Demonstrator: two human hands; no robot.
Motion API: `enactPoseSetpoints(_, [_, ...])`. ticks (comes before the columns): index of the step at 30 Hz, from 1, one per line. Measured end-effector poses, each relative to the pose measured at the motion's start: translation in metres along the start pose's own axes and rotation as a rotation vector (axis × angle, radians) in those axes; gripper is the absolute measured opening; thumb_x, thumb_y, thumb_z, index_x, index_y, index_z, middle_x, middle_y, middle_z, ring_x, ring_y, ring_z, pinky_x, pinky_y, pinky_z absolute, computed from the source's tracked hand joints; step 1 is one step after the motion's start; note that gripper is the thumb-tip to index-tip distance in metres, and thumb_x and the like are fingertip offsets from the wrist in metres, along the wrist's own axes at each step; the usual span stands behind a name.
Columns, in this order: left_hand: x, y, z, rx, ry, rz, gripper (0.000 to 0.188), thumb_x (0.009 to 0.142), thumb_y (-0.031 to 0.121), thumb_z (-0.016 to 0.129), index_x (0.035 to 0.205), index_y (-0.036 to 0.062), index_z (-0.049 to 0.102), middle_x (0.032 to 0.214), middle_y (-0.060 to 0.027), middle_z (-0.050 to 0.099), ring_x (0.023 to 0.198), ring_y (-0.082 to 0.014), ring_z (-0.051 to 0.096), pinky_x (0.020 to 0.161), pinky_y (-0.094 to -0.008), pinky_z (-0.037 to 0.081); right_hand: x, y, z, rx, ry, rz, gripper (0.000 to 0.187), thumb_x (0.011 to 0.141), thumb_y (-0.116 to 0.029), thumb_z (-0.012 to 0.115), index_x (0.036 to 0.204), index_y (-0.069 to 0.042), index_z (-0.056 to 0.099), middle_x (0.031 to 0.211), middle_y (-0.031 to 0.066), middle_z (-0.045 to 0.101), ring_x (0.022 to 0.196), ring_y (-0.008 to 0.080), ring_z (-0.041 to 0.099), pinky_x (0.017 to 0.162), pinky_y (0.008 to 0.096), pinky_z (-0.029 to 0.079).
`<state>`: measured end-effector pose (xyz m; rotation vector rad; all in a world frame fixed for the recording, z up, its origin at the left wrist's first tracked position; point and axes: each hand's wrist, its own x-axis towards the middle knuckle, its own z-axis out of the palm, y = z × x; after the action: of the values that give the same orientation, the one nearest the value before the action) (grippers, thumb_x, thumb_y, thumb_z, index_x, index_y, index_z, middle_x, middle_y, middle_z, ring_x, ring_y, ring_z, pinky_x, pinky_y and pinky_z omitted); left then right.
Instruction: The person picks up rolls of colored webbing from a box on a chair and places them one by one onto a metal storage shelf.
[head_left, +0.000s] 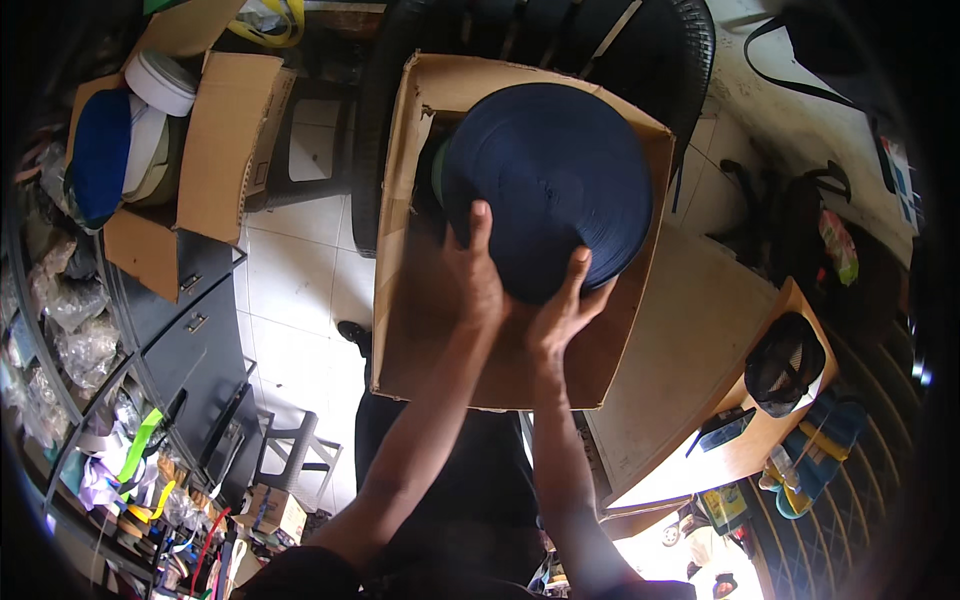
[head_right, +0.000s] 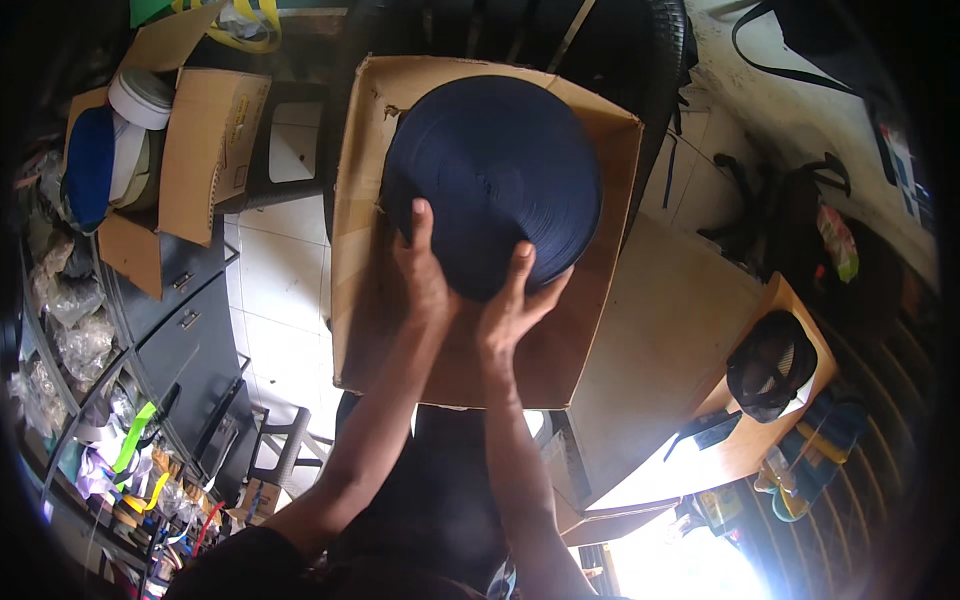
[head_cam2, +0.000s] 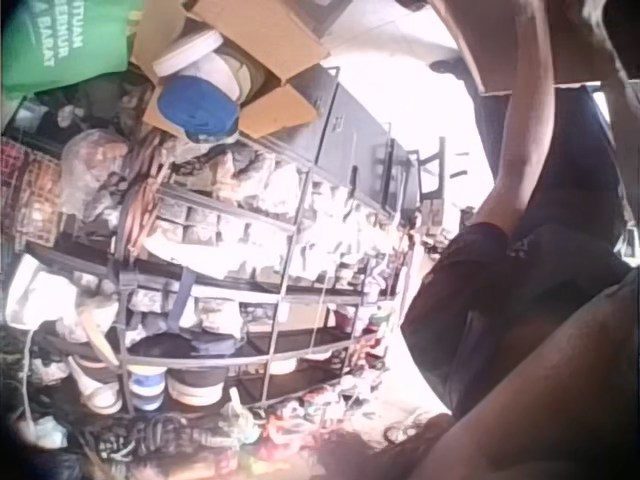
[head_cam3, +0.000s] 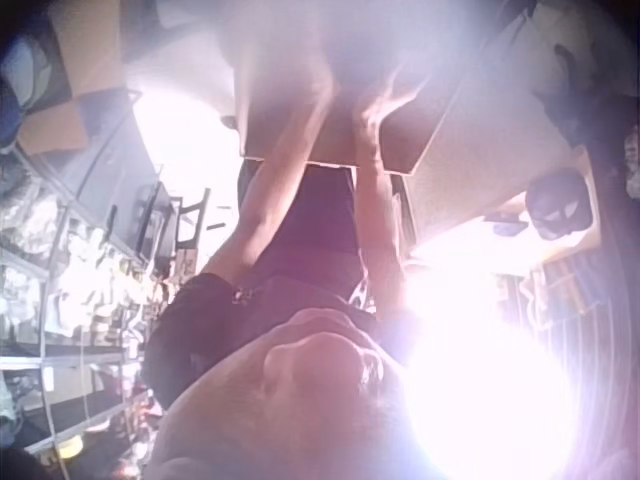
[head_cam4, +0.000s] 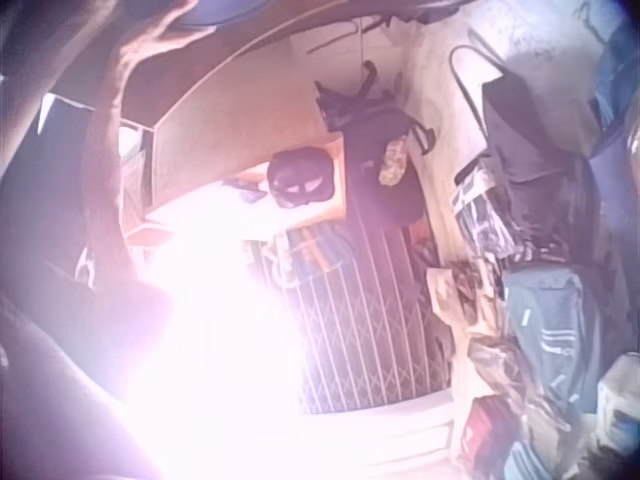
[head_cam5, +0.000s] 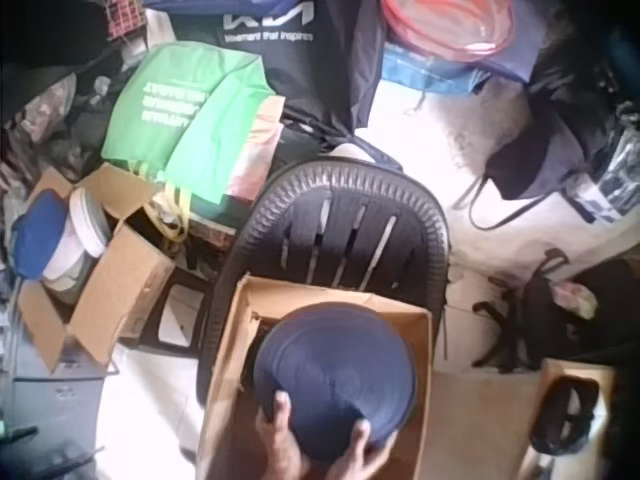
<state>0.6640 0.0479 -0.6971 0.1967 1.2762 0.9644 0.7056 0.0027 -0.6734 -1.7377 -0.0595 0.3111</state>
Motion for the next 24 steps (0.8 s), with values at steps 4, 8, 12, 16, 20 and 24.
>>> enactPoseSetpoints(4, [-0.001,-0.011,-0.007,-0.165,-0.123,-0.085,0.07,0.081,0.037,0.078,0.134,0.0025,0.047,0.127,-0.0096,0.054,0.113,-0.021,0.053,0.096,-0.0343,0.043,0.008,-0.012,0.006,-0.061,0.008,-0.013,0.051,0.085,-0.028,0.076,0.117,0.006,0.057,0.106,0.0106,0.063,0.096,0.0188,0.057,0.091,0.0326,0.044])
enactPoseSetpoints(8, [0.01,-0.007,-0.051,-0.018,-0.39,-0.224,0.071,0.079,0.026,0.082,0.135,0.0053,0.044,0.124,-0.0039,0.054,0.106,-0.0142,0.054,0.091,-0.031,0.045,0.035,-0.035,-0.014,-0.173,-0.279,-0.088,0.044,0.081,-0.021,0.079,0.11,0.005,0.06,0.103,0.0099,0.064,0.092,0.0172,0.058,0.086,0.0301,0.047])
enactPoseSetpoints(12, [0.013,0.034,-0.062,0.612,-0.365,0.215,0.086,0.067,0.027,0.088,0.136,0.0048,0.041,0.131,-0.0115,0.049,0.119,-0.0251,0.048,0.1,-0.0381,0.041,0.054,-0.06,-0.026,-0.352,-0.482,-0.178,0.045,0.075,-0.023,0.083,0.105,0.003,0.06,0.084,0.0119,0.066,0.076,0.0204,0.063,0.071,0.0305,0.05])
enactPoseSetpoints(16, [0.01,0.095,-0.002,1.131,-0.701,0.929,0.101,0.054,0.032,0.091,0.138,0.0077,0.04,0.145,-0.0189,0.035,0.141,-0.0361,0.026,0.114,-0.0462,0.027,0.074,-0.077,-0.03,-0.642,-0.822,-0.346,0.046,0.071,-0.023,0.084,0.105,0.001,0.063,0.086,0.0199,0.069,0.078,0.0308,0.069,0.067,0.0373,0.054])
enactPoseSetpoints(20, [0.05,0.107,0.012,1.413,-1.116,0.831,0.074,0.05,0.026,0.091,0.115,0.007,0.062,0.122,-0.0164,0.06,0.116,-0.0324,0.056,0.099,-0.0385,0.044,0.07,-0.082,-0.011,-0.725,-1.105,-0.458,0.045,0.066,-0.023,0.085,0.102,-0.003,0.068,0.085,0.0153,0.07,0.077,0.0317,0.07,0.069,0.0383,0.055])
enactPoseSetpoints(24, [0.054,0.098,0.01,1.469,-1.171,0.522,0.055,0.048,0.029,0.09,0.091,0.0028,0.069,0.085,-0.0151,0.068,0.084,-0.0314,0.067,0.078,-0.0374,0.052,0.073,-0.056,-0.021,-0.63,-1.037,-0.27,0.049,0.06,-0.025,0.09,0.096,0.0,0.069,0.083,0.0152,0.071,0.077,0.0225,0.07,0.071,0.0334,0.054])
